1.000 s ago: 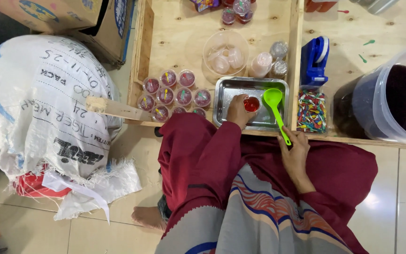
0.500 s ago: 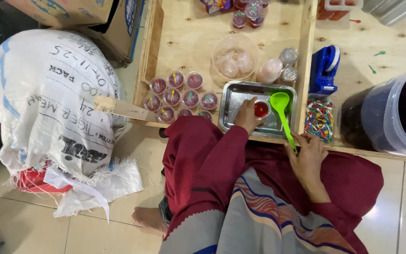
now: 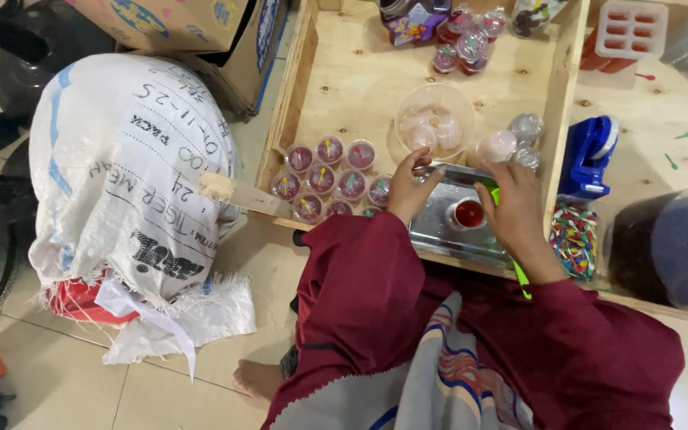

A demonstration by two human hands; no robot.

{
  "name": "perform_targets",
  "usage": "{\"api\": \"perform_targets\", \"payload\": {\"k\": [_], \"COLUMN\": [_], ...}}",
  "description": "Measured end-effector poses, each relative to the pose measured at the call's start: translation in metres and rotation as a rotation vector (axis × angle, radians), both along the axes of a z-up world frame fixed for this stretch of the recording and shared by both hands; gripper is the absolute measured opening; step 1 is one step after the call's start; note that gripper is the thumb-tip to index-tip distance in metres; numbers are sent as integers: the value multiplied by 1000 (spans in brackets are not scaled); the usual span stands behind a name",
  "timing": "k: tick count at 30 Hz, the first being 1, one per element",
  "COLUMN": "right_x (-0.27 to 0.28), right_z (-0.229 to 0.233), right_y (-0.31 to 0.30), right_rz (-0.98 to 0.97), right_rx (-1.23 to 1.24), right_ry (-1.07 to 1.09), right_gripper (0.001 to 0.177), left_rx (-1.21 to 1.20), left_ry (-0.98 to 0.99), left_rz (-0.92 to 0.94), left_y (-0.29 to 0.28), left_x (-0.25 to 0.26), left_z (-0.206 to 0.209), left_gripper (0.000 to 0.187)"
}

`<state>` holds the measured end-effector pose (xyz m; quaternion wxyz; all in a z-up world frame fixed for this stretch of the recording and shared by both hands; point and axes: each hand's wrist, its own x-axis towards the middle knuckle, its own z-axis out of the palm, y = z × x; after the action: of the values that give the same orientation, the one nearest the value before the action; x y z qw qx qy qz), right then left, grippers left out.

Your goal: The person scoops dark liquid into a small plastic cup and then seals the cup with a clear plastic lid using their hands.

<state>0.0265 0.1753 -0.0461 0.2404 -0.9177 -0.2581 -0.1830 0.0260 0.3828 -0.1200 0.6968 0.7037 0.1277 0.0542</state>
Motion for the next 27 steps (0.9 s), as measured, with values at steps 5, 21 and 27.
{"api": "perform_targets", "payload": {"k": [5, 21, 27], "right_x": [59, 157, 155], "right_z": [-26, -128, -113], "right_y": [56, 75, 60], "right_rz": [-3, -317, -291], "right_rx": [111, -209, -169], "right_ry": [141, 78, 33], "right_gripper": [42, 38, 37], "left_rx": [-174, -358, -360], "left_ry": [-13, -72, -26], "left_rz": [151, 258, 259], "left_y": [-2, -2, -9], "left_x": [8, 16, 15], "left_z": [-2, 9, 5], "left_gripper": [61, 52, 50]}}
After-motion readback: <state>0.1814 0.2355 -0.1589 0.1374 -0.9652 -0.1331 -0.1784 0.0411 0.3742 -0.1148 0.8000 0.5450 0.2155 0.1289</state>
